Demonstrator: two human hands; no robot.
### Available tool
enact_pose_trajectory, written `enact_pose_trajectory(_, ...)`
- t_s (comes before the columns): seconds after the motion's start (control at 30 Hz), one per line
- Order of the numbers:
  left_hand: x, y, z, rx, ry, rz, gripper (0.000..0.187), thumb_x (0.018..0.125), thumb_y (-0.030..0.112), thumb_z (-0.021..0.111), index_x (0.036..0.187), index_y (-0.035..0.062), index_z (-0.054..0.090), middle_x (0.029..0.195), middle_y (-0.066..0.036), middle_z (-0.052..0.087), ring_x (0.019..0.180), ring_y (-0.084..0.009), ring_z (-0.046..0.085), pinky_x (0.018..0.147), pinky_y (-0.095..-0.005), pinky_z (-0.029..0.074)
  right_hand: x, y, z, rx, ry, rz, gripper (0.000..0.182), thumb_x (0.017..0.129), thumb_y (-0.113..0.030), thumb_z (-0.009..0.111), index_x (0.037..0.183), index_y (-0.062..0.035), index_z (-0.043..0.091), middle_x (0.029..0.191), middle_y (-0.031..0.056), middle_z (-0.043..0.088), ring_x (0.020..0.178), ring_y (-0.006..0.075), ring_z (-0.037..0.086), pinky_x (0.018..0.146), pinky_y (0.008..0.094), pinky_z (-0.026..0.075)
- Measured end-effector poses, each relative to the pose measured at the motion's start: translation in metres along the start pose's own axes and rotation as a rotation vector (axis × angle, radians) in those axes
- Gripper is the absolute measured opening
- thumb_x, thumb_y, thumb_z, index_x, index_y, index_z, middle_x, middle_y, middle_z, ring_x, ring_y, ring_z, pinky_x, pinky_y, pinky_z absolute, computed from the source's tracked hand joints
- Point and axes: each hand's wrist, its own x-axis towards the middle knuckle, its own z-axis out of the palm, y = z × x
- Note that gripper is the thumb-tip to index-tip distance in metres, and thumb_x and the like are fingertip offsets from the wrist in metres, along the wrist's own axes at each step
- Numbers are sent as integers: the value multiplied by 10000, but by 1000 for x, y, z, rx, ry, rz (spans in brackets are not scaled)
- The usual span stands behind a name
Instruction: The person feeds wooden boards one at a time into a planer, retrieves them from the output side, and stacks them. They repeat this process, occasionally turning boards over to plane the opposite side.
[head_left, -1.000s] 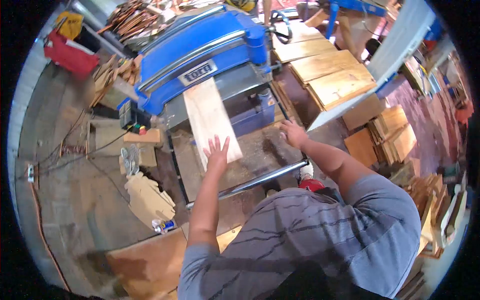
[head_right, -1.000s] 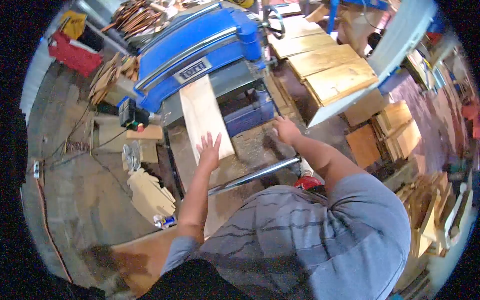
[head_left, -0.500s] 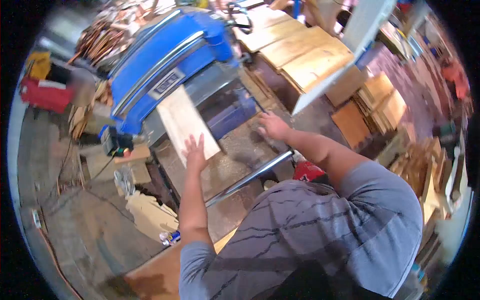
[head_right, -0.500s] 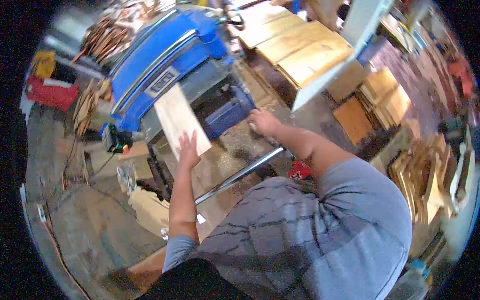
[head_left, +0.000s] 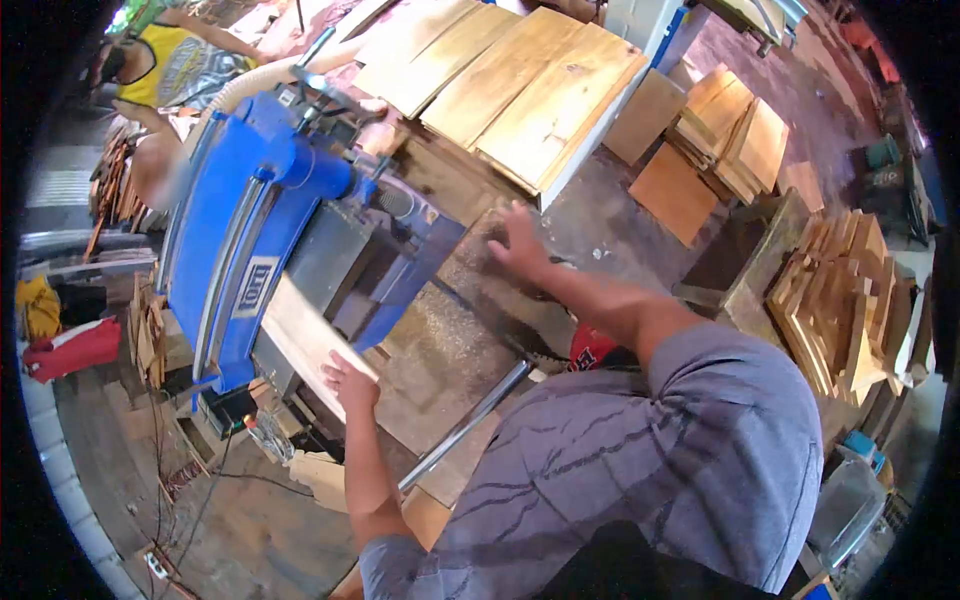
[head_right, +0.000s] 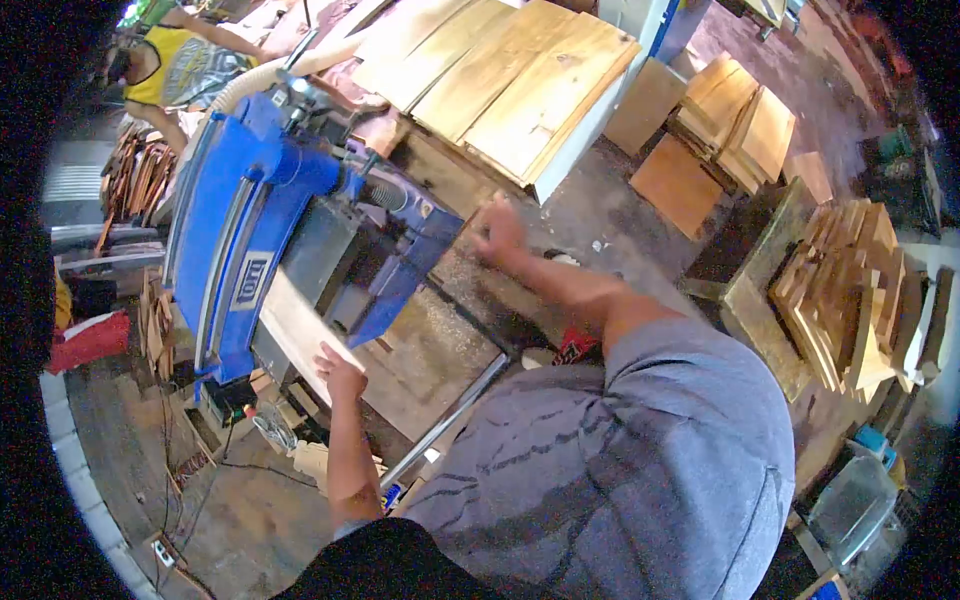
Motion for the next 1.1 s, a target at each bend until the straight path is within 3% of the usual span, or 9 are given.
enact_pose_trajectory(0.13,-14,16,-51,3,-155,32,1193,694,78,750,1510,114,-120,1556,-293,-54,1414,-522,89,1122,-501,319,71,69,-26,-294,13,213,831,733,-286,794,1416,-92,362,1496,266,255,1387,430,255,1129,489,251)
enact_pose_trajectory(0.33,8,12,-45,-30,-147,4,1273,660,161,821,1509,138,-127,1561,-275,-58,1413,-522,93,1118,-511,319,126,99,-45,-492,-213,201,963,613,-305,876,1403,-99,365,1521,246,197,1403,439,218,1124,501,271)
enact_pose_trajectory(0.63,54,9,-26,-192,-246,-137,1323,617,223,874,1505,85,-97,1558,-287,1,1400,-533,131,1122,-521,306,112,131,-68,-67,-3,88,963,613,-167,860,1408,-59,328,1510,253,153,1399,461,194,1166,432,228)
enact_pose_trajectory(0.7,73,-2,2,87,-163,231,1210,629,215,872,1513,48,64,1555,-269,118,1404,-494,187,1140,-501,274,99,122,-73,-62,60,169,947,652,-127,829,1435,-52,301,1497,266,210,1372,441,274,1120,414,298)
enact_pose_trajectory(0.77,25,60,-60,-211,-67,541,989,681,166,834,1481,45,265,1530,-241,249,1403,-426,259,1152,-474,251,95,127,-72,-48,118,254,931,692,-87,798,1462,-44,275,1483,278,268,1345,422,354,1074,396,368)
enact_pose_trajectory(0.83,-12,121,-69,-516,57,583,814,728,113,779,1437,65,383,1481,-213,364,1389,-366,321,1150,-447,259,92,147,-58,194,207,501,808,751,-133,732,1440,-52,318,1275,261,509,1154,345,556,939,358,470)
enact_pose_trajectory(0.93,-73,195,-94,-634,101,594,705,762,66,727,1404,75,437,1454,-206,403,1368,-362,355,1143,-431,272,94,159,-39,158,381,599,759,787,-148,696,1437,-27,323,1038,194,627,870,300,644,770,379,520)
enact_pose_trajectory(1.07,-117,237,-97,-814,146,579,537,791,40,677,1306,51,527,1433,-195,435,1341,-354,398,1125,-426,296,105,144,-53,238,417,727,687,819,-200,708,1385,1,375,988,157,644,723,241,636,679,363,529)
enact_pose_trajectory(1.1,-122,240,-97,-868,145,571,486,798,30,660,1272,41,553,1428,-193,443,1334,-353,409,1119,-426,303,109,150,-61,508,302,874,621,836,-223,707,1338,-1,417,978,135,641,713,207,626,651,349,524)
